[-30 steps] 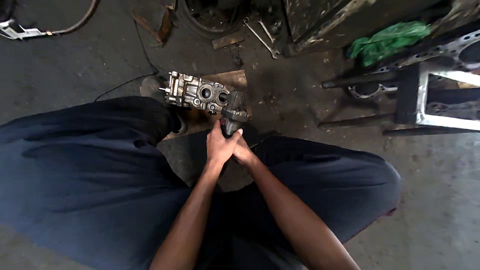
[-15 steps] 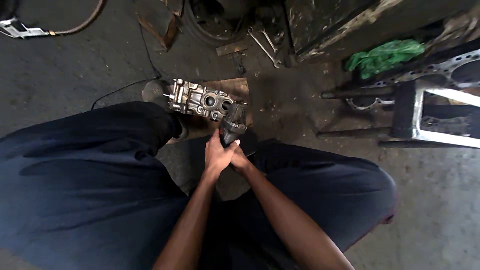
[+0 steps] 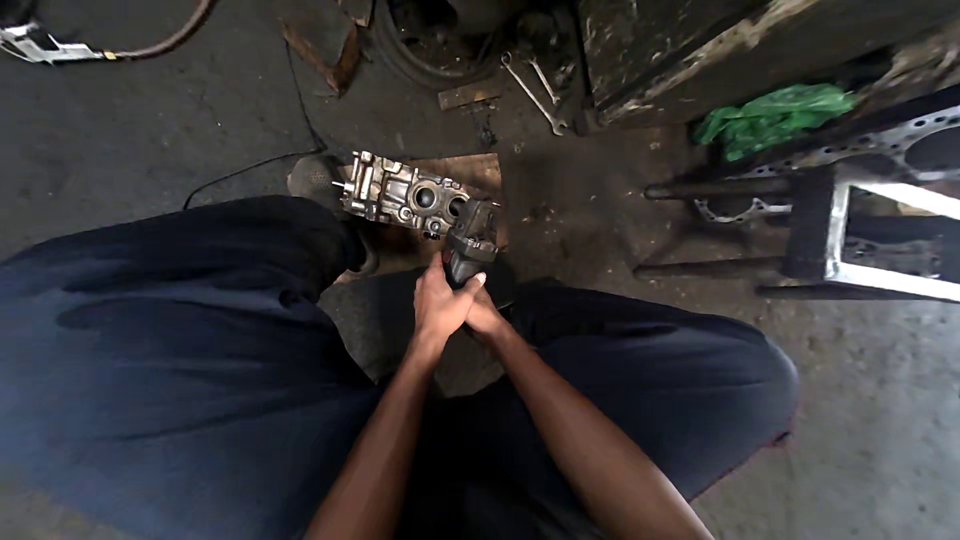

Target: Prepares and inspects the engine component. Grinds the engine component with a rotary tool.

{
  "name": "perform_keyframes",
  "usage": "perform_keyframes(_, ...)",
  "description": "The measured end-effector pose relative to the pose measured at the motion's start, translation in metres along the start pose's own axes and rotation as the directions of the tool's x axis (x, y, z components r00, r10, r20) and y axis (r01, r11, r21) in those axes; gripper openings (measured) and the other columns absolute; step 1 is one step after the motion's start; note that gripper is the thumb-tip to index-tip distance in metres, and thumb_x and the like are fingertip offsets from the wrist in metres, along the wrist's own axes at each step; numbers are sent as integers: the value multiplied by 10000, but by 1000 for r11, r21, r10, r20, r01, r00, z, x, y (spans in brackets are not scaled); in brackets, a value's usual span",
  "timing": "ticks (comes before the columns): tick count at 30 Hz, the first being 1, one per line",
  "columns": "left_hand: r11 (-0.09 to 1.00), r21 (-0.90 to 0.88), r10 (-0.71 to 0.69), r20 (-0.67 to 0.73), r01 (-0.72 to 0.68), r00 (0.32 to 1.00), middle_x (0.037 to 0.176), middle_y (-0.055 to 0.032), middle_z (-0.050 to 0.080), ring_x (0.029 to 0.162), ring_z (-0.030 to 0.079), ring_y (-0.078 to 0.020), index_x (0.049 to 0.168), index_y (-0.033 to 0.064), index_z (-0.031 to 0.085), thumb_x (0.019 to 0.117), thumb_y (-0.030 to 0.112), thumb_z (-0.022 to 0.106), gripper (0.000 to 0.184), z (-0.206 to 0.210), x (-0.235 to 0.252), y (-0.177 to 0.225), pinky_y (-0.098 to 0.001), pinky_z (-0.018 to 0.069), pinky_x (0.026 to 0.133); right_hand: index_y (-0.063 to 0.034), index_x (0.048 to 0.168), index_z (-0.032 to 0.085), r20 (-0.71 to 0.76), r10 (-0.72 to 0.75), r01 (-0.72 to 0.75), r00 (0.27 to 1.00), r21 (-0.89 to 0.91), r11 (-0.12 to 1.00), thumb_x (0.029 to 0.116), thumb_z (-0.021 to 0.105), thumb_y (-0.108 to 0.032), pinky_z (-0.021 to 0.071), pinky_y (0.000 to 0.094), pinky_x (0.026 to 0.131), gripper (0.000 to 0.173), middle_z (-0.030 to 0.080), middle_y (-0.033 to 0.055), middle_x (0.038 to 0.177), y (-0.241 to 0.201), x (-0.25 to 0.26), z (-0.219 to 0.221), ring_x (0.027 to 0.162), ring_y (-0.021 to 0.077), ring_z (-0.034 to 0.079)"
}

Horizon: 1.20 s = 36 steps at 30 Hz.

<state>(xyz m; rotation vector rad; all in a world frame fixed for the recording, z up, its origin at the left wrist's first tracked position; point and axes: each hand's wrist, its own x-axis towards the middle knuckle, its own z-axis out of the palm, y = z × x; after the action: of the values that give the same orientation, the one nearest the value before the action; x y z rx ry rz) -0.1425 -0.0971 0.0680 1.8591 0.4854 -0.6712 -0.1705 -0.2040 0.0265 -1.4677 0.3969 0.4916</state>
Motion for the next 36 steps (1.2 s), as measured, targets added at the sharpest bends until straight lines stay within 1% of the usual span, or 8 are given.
perform_keyframes(10,998,60,32,-4,-31,999,1226,-171,692,1184,657,-311,1452,70,518,902,515,738,741,10,-24,20,-543,514,1028,23,1408,445,-31,45,-42,999,94,995,932,659,-101,536,282,988,537,640,119,1224,-14,-23,-12,1128,106,629)
perform_keyframes(16,998,-6,68,12,-68,998,1268,-183,665,1224,631,-301,1483,42,465,931,454,722,735,17,-37,32,-515,501,1061,36,1326,522,-64,103,-100,993,45,994,1018,526,-38,549,287,924,316,660,119,1120,-39,-34,-22,1012,113,646)
perform_keyframes(20,997,-50,60,30,-58,998,1313,-180,648,1247,621,-283,1509,36,434,953,462,693,747,19,-45,37,-500,493,1078,42,1262,565,-86,50,-47,995,38,998,1010,526,-44,564,296,915,269,684,128,1080,-41,-37,-28,1000,129,670)
perform_keyframes(23,991,-127,51,23,-47,998,1258,-164,667,1201,642,-261,1487,42,439,955,455,696,722,20,-50,40,-482,514,1045,15,1392,468,-88,-11,8,996,-27,1000,966,600,-81,560,277,955,456,666,112,1180,-53,-43,-27,1066,106,664)
perform_keyframes(25,981,-188,53,23,-48,998,1249,-150,674,1195,647,-241,1495,57,430,957,448,697,716,21,-51,42,-467,521,1045,-34,1562,270,-78,-17,8,997,-116,993,925,667,-123,527,278,1026,755,589,120,1356,-61,-44,-31,1189,104,618)
perform_keyframes(27,970,-239,61,32,-52,998,1243,-146,678,1189,651,-227,1500,65,428,959,437,696,709,20,-52,43,-454,526,1040,-70,1610,160,-70,-41,28,997,-172,985,885,719,-143,512,289,1060,918,541,120,1433,-65,-44,-33,1247,107,592)
perform_keyframes(33,929,-366,92,75,-58,993,1250,-135,675,1176,654,-182,1476,51,447,939,383,738,695,22,-49,37,-390,531,1042,17,1451,434,-144,-195,125,970,-393,911,829,742,-198,557,249,966,727,657,102,1245,-73,-55,-30,1108,71,654)
perform_keyframes(36,896,-442,84,69,-45,994,1243,-134,673,1164,656,-177,1450,44,464,909,369,765,699,25,-49,36,-380,539,1027,21,1416,461,-150,-221,117,964,-506,855,835,736,-236,559,220,938,692,680,69,1187,-82,-58,-27,1063,30,662)
